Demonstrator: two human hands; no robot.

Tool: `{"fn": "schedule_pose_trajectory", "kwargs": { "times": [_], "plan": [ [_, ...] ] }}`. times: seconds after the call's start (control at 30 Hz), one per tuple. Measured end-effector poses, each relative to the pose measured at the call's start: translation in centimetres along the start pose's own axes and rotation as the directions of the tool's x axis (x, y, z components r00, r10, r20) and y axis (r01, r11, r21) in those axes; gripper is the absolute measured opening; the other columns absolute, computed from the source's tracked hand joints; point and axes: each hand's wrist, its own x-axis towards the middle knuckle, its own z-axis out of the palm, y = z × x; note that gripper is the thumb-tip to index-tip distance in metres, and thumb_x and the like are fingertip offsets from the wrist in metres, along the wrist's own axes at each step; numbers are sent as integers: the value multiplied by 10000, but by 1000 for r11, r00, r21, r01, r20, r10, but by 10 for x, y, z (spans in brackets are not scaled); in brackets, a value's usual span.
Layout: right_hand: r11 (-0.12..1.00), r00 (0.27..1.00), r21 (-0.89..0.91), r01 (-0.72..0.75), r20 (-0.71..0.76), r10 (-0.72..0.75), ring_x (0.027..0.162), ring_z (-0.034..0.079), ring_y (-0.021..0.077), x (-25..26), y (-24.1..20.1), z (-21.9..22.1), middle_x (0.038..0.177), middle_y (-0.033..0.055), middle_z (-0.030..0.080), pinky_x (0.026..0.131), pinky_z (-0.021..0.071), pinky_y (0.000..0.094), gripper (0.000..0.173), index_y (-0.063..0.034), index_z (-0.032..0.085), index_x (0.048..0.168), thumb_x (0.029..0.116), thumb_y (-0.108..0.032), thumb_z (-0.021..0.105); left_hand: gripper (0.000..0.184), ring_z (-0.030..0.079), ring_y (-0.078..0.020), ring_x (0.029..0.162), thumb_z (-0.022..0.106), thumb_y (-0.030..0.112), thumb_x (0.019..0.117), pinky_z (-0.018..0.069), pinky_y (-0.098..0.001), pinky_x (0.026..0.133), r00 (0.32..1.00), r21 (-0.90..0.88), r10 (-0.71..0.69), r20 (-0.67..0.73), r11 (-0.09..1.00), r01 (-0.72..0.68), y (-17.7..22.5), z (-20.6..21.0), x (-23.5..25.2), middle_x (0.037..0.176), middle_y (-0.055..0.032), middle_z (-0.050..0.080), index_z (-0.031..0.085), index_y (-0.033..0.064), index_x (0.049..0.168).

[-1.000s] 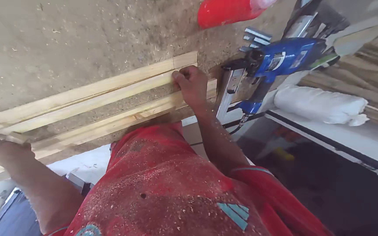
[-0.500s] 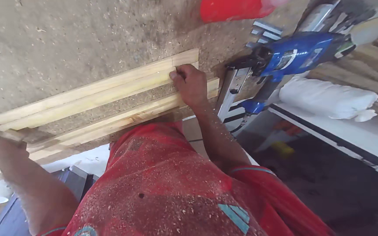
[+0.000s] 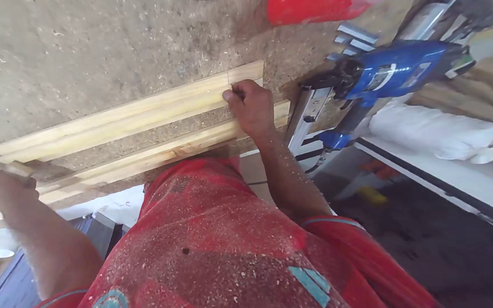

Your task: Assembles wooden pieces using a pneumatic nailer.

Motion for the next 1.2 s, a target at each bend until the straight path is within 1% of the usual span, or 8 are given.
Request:
{"fn": "schedule_pose_trajectory", "kwargs": {
  "times": [0.23,0.37,0.43,0.57,0.7,0.83,1.0,1.2],
  "plan": [
    [1000,1000,-26,-17,9,17,823,713,172,-1,-4,-3,929,45,740,779,592,420,371,-96,714,1126,1020,-434,603,688,686,-224,894,604,680,917,586,-440,736,999,35,-41,-14,999,42,8,3,-10,1100,-104,687,583,131,1331],
    [1000,999,1,-27,25,27,867,724,174,0,-1,-2,957,31,750,817,594,455,387,-121,709,1156,1017,-462,593,628,668,-195,826,637,626,910,574,-411,688,1000,23,-19,24,1000,19,7,1,-4,1015,-77,681,589,134,1298],
    [999,1000,27,-20,20,19,874,731,166,0,3,0,965,20,755,828,601,459,385,-135,711,1155,1017,-473,590,632,670,-203,811,655,624,894,576,-416,674,1000,1,-15,15,1000,15,4,2,-1,1006,-85,681,596,128,1281],
    [998,999,55,-11,-45,13,839,729,153,0,8,7,932,-3,757,797,600,454,354,-162,728,1128,1007,-470,603,661,695,-235,847,662,634,887,590,-449,690,1000,-28,11,-5,1000,-11,3,6,-1,1048,-108,704,606,121,1300],
    [999,999,43,-23,-39,25,847,730,150,0,5,7,942,-6,758,801,601,448,355,-166,727,1136,1013,-473,598,674,693,-239,876,654,647,884,587,-456,705,1000,-31,2,-19,1000,-3,6,7,-6,1079,-111,699,601,126,1309],
    [999,998,31,-23,-57,25,846,732,165,0,4,8,947,8,760,799,598,458,367,-151,723,1153,1018,-464,587,665,697,-236,918,615,660,919,593,-463,749,999,-37,36,-2,999,-36,11,10,-10,1104,-108,699,603,126,1316],
    [999,998,45,-23,-50,25,852,739,149,1,4,6,945,-6,767,815,606,450,354,-161,734,1135,1003,-467,614,594,694,-236,829,598,599,943,587,-451,684,999,-46,36,31,998,-35,12,10,-8,1021,-105,707,601,117,1290],
    [998,998,51,-44,-48,46,845,730,149,3,1,7,929,-12,760,806,600,459,345,-172,738,1119,1003,-471,609,520,677,-203,797,624,565,934,569,-425,654,1000,-22,21,23,1000,-20,11,8,-18,965,-75,695,630,135,1226]
  ]
}}
